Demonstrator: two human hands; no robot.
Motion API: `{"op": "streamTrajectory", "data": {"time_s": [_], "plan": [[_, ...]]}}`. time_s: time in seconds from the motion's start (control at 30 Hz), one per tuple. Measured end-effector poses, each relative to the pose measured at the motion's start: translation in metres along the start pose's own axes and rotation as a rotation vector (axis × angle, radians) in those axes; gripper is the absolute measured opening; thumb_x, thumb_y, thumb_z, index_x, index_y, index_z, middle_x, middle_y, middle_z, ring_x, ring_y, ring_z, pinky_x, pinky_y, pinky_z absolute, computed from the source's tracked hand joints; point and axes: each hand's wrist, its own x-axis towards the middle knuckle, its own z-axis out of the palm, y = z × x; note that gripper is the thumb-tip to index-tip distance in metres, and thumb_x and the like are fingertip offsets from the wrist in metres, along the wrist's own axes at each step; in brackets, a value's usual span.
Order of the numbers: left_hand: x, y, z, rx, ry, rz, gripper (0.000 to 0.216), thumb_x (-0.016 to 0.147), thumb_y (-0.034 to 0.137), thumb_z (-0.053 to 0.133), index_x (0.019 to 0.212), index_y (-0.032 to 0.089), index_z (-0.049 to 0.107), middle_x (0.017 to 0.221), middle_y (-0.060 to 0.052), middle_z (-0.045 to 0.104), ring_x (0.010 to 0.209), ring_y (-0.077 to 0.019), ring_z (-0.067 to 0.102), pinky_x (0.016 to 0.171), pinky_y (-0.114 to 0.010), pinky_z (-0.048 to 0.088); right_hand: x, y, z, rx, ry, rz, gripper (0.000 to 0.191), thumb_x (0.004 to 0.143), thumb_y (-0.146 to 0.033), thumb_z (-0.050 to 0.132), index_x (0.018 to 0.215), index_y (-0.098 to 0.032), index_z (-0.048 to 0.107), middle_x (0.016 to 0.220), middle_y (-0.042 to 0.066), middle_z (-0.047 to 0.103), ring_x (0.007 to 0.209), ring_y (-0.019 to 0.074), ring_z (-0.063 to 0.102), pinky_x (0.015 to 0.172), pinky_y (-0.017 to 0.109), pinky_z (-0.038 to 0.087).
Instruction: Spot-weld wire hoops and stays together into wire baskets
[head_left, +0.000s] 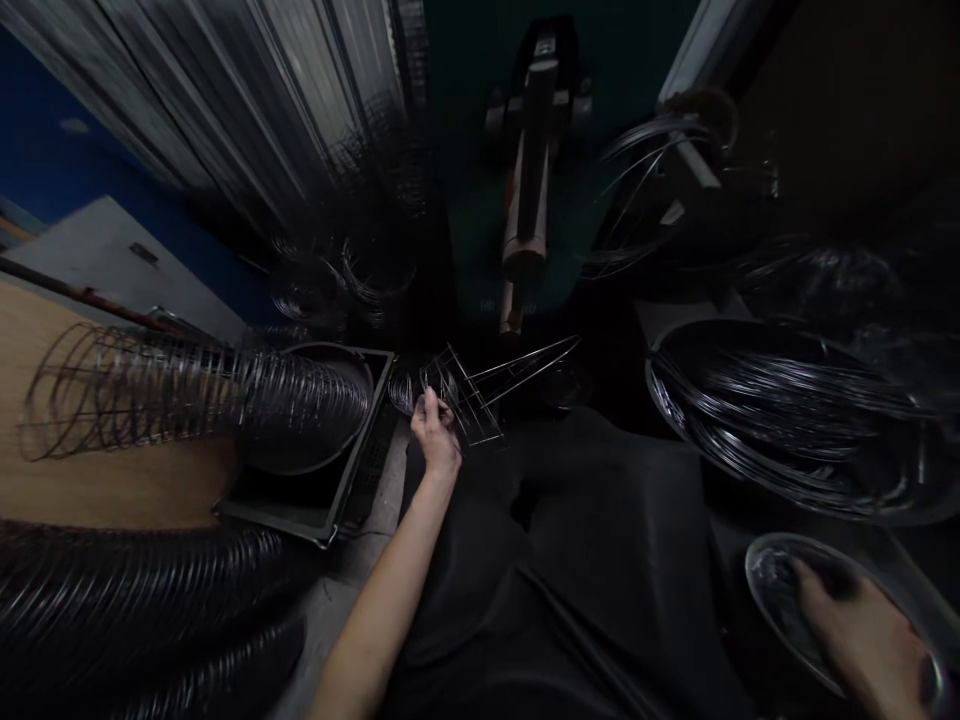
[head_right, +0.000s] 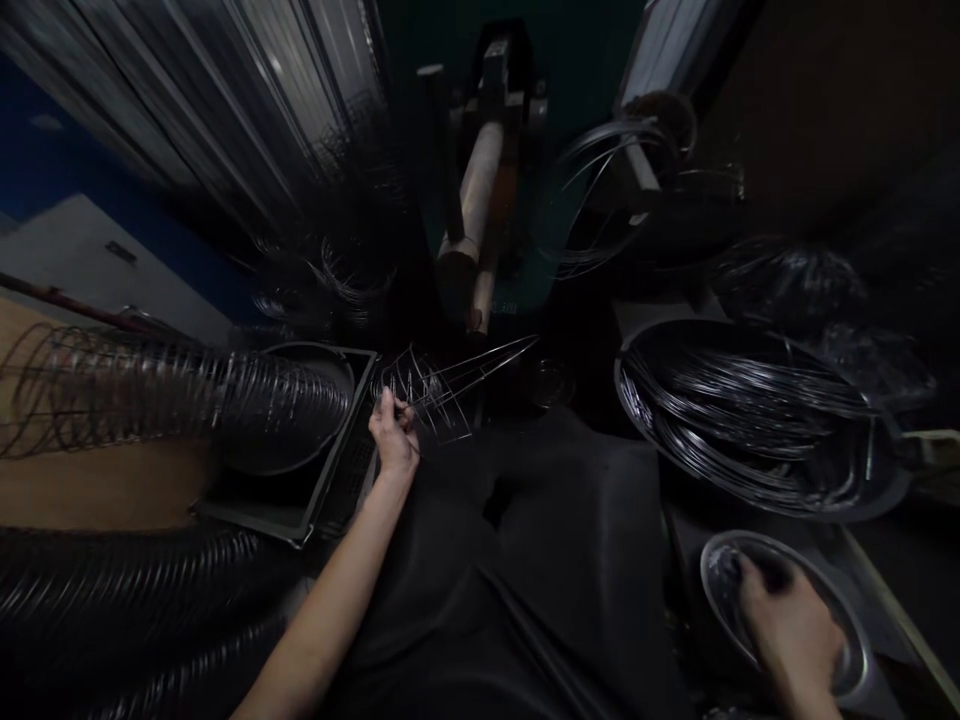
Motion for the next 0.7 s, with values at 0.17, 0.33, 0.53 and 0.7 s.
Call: {"op": "streamTrajectory", "data": {"time_s": [0.17,0.33,0.53,0.7], "plan": [[0.003,0.002,0.001,0.009,0.016,0.046,0.049,0.061,0.052,0.076,0.061,0.015,0.045,0.056,0.006,0.043,0.046,-0.0011,0.034,0.045,-0.015,0.025,-0.029,-0.127,0.042,0.548,-0.237,0.158,0.017,0.058,-0.029,0.069,0.073,-0.021,0.064,0.074,0.006,0.065,0.073,0.0214,0.064,0.073,0.036,0.052],[0.003,0.004,0.0,0.026,0.019,0.075,0.049,0.065,0.054,0.073,0.061,0.015,0.044,0.056,0.006,0.043,0.048,-0.0017,0.036,0.047,-0.015,0.027,-0.049,-0.224,0.1,0.912,-0.573,0.008,0.034,0.051,-0.034,0.083,0.072,-0.013,0.068,0.064,0.002,0.064,0.055,0.0102,0.058,0.051,0.019,0.049],[0.01,0.006,-0.006,0.085,0.058,0.088,0.047,0.069,0.055,0.069,0.061,0.015,0.045,0.056,0.006,0.043,0.046,-0.0022,0.034,0.046,-0.016,0.027,-0.064,-0.27,0.122,1.133,-0.723,0.018,0.035,0.047,-0.029,0.087,0.068,-0.011,0.066,0.06,0.001,0.062,0.052,0.0072,0.057,0.043,0.013,0.044],[0.018,0.007,-0.01,0.143,0.044,0.074,0.046,0.072,0.054,0.066,0.06,0.015,0.044,0.052,0.007,0.037,0.044,-0.0025,0.031,0.045,-0.017,0.025,-0.072,-0.283,0.122,1.164,-0.786,0.126,0.031,0.049,-0.022,0.088,0.068,-0.011,0.066,0.061,0.0,0.063,0.052,0.0056,0.056,0.043,0.01,0.044]]}}
